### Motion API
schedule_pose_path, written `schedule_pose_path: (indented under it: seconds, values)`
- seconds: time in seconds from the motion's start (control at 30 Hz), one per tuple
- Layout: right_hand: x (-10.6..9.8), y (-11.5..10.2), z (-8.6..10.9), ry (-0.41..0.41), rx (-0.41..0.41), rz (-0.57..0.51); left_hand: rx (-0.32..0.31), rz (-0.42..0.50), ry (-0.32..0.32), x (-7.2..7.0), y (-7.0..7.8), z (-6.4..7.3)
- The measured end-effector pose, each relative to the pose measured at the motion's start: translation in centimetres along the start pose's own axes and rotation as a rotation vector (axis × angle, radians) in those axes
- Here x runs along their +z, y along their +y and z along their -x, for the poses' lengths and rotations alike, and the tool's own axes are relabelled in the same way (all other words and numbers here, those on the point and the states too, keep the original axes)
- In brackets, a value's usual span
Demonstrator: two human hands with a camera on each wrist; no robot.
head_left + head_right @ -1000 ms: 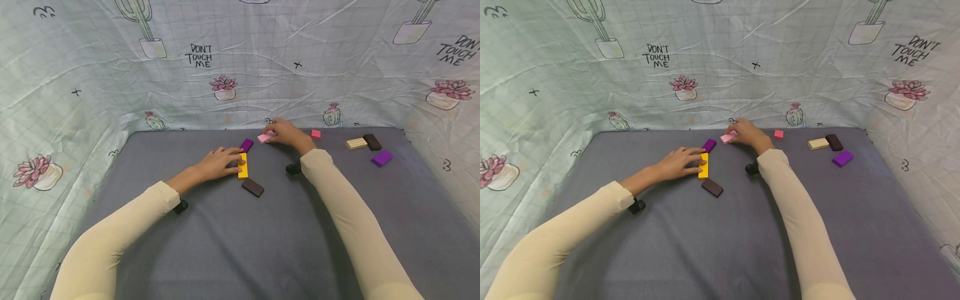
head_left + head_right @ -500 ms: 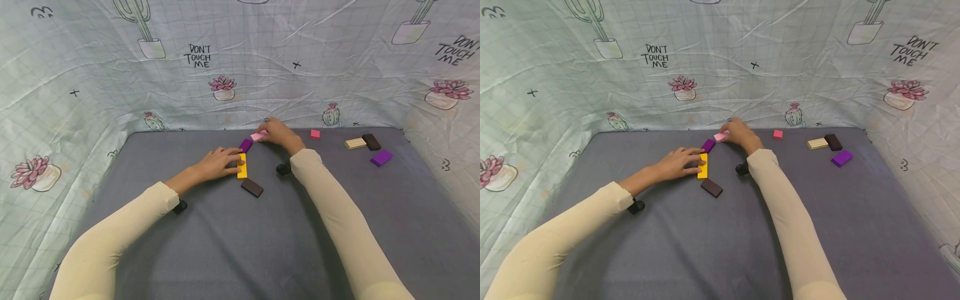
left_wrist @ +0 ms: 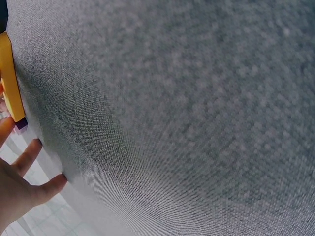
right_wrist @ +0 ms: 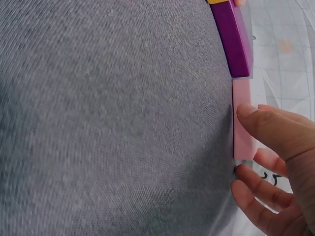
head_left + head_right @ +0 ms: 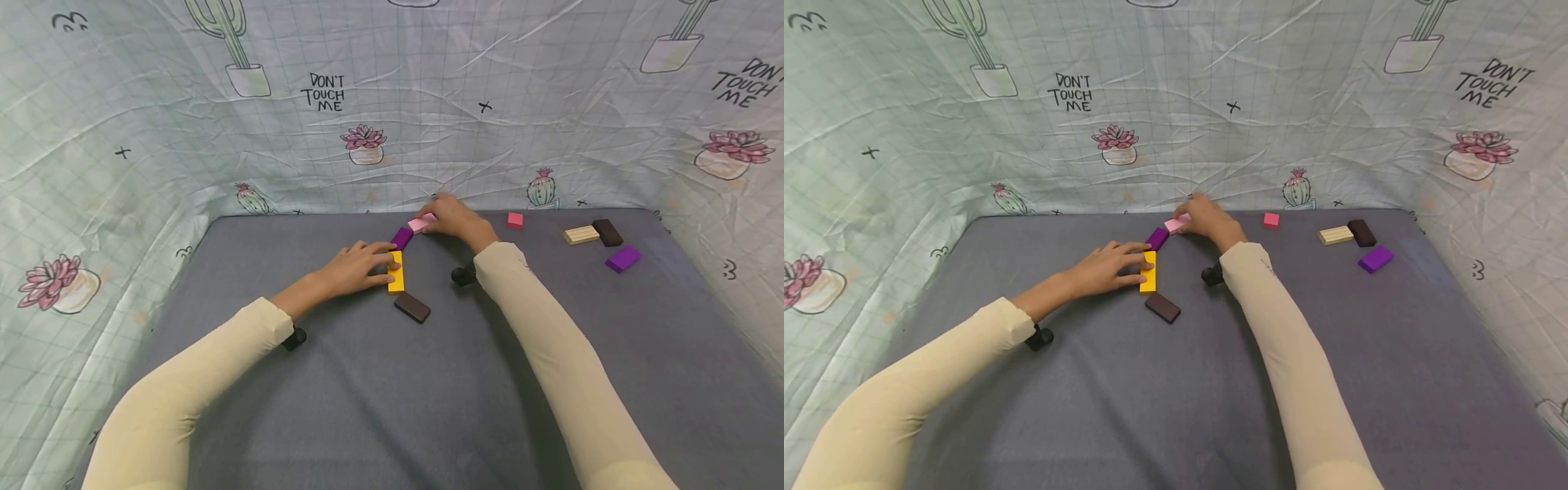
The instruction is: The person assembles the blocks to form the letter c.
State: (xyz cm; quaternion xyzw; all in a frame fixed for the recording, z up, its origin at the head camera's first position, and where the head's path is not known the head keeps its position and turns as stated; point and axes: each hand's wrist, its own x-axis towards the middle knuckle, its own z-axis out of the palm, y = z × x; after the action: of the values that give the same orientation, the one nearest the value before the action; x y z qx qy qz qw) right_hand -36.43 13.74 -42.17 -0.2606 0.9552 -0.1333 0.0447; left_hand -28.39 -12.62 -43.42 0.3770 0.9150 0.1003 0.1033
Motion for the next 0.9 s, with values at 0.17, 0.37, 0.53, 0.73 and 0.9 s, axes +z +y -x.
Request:
schedule_pose_path:
  seconds: [0.17,0.37,0.53,0.73,0.9]
  values:
    - [-0.36,0.16,0.38,0.0,-0.015,-0.015,0.01,-0.006,0.007,0.0,-0.04,-0.01]
    - [-0.22,0.51,0.49,0.036,-0.071,-0.017,0.013,-0.009,0.007,-0.02,-0.04,0.03]
    - [-0.09,0.57,0.45,0.061,-0.088,-0.015,0.015,-0.011,0.008,-0.02,-0.05,0.02]
    - [-0.04,0.53,0.41,0.065,-0.083,-0.018,0.012,-0.01,-0.001,-0.09,0.0,0.05]
    - [-0.01,0.44,0.41,0.073,-0.085,-0.017,0.01,-0.007,-0.004,-0.18,0.1,0.07]
